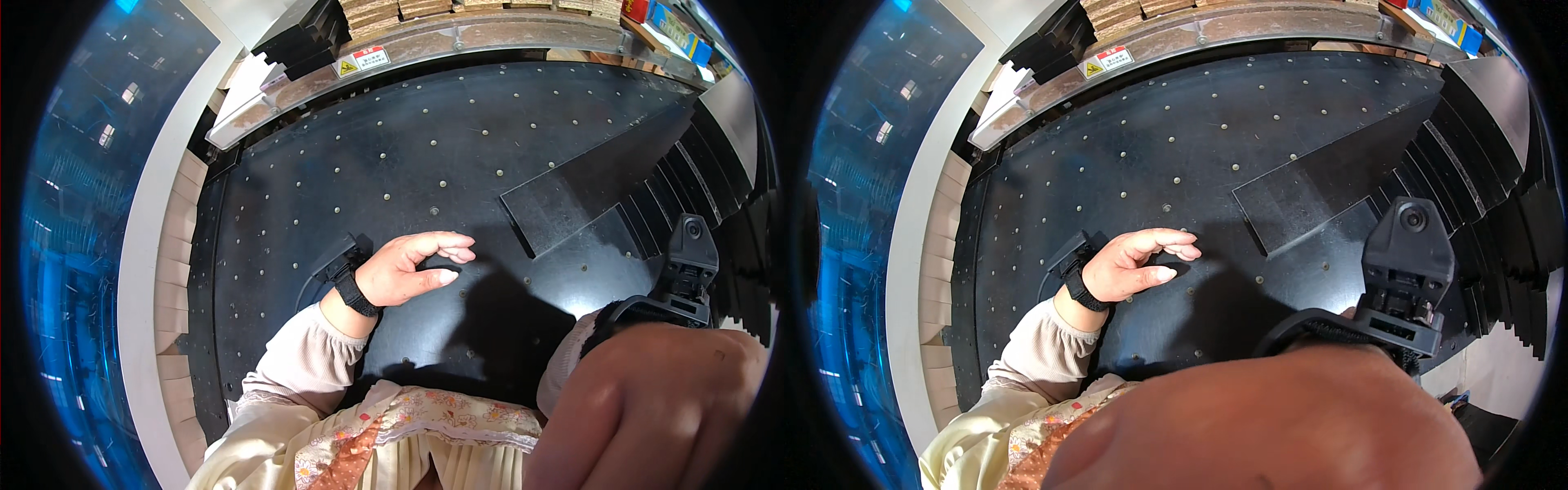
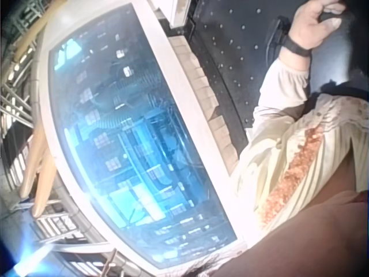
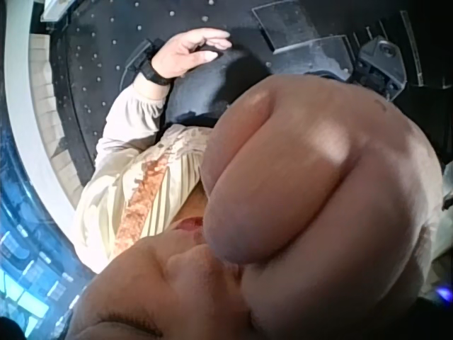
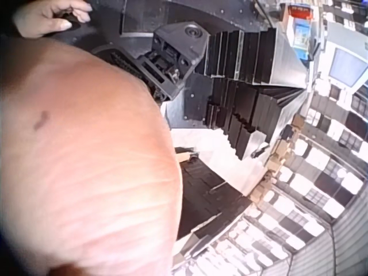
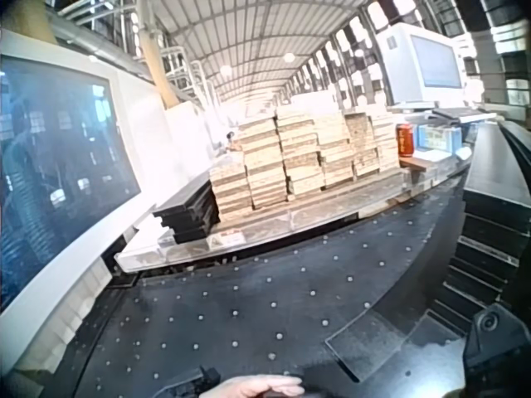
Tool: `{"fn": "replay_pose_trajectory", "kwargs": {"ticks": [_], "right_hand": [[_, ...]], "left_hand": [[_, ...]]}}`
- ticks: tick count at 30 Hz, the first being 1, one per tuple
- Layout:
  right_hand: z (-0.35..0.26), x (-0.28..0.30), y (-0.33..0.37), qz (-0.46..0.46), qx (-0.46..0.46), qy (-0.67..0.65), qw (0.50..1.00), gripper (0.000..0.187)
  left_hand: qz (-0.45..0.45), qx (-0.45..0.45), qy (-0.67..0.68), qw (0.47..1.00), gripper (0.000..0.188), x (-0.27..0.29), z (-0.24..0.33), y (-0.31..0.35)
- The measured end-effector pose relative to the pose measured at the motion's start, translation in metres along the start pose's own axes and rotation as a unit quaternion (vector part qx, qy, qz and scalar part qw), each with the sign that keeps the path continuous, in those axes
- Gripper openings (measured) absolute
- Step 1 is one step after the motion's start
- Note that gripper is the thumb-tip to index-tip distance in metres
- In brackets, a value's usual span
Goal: Stacking finished black furniture panels onto an organized pile on a manufacturing workbench.
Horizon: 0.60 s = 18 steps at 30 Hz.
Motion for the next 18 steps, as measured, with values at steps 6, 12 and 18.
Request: {"fn": "replay_pose_trajectory", "kwargs": {"ticks": [6,12,18], "right_hand": [[-0.001,0.003,-0.008,0.016,-0.006,0.006,1.0,0.008],[-0.003,0.019,-0.042,0.131,-0.027,-0.002,0.991,0.008],[0.022,0.046,-0.069,0.229,0.06,0.289,0.928,0.008]], "left_hand": [[-0.003,-0.002,0.0,1.0,0.048,0.0,0.0,-0.002],[0.008,-0.002,-0.017,1.0,0.045,0.004,-0.001,0.002],[-0.042,-0.001,-0.034,0.999,0.04,-0.006,0.005,-0.012]]}}
Point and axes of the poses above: each hand's wrist, its own y-axis away from the middle knuckle, its own x-axis out of the back of the hand, z = x × y, the point moved 4 cm from there along -y, towards the middle knuckle, and after that the axes turned 7 degrees about -x, right-handed, at the moved point
